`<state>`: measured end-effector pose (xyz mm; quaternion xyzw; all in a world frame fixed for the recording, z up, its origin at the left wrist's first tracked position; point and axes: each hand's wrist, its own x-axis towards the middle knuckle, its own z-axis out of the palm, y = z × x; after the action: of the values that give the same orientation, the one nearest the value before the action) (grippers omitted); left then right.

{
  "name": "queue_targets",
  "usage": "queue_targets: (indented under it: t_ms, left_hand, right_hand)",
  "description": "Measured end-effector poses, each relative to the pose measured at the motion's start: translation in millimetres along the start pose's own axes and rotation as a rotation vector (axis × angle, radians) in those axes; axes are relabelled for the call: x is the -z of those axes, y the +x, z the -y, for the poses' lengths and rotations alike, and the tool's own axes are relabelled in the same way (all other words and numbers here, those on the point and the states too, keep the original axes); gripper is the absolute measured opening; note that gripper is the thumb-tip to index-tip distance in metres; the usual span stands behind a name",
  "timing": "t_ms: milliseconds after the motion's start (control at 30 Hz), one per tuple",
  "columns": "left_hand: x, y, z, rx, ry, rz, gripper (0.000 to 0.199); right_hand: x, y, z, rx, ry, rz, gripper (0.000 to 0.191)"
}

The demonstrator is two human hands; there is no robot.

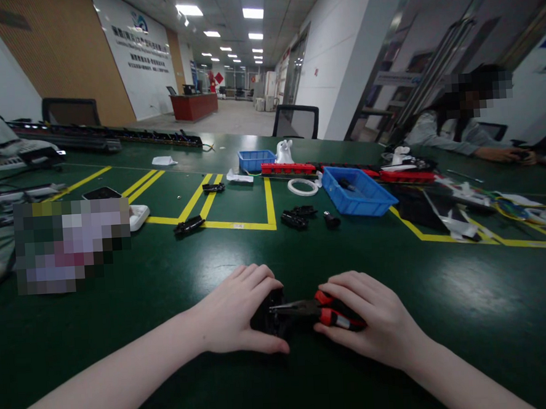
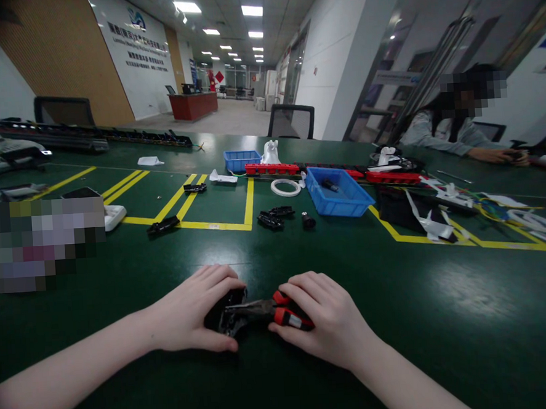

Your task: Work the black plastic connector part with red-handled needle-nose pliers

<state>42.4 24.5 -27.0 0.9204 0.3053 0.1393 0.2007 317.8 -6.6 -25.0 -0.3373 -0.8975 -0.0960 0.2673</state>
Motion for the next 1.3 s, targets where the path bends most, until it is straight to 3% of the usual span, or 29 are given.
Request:
queue_targets:
  t_ms: [1300]
  left_hand:
    - [-0.2, 1.4, 2.6, -0.010, 0.006, 0.034, 0.073]
  right_hand:
    - [2.8, -0.1, -3.0, -0.048, 0.044, 0.059, 0.031]
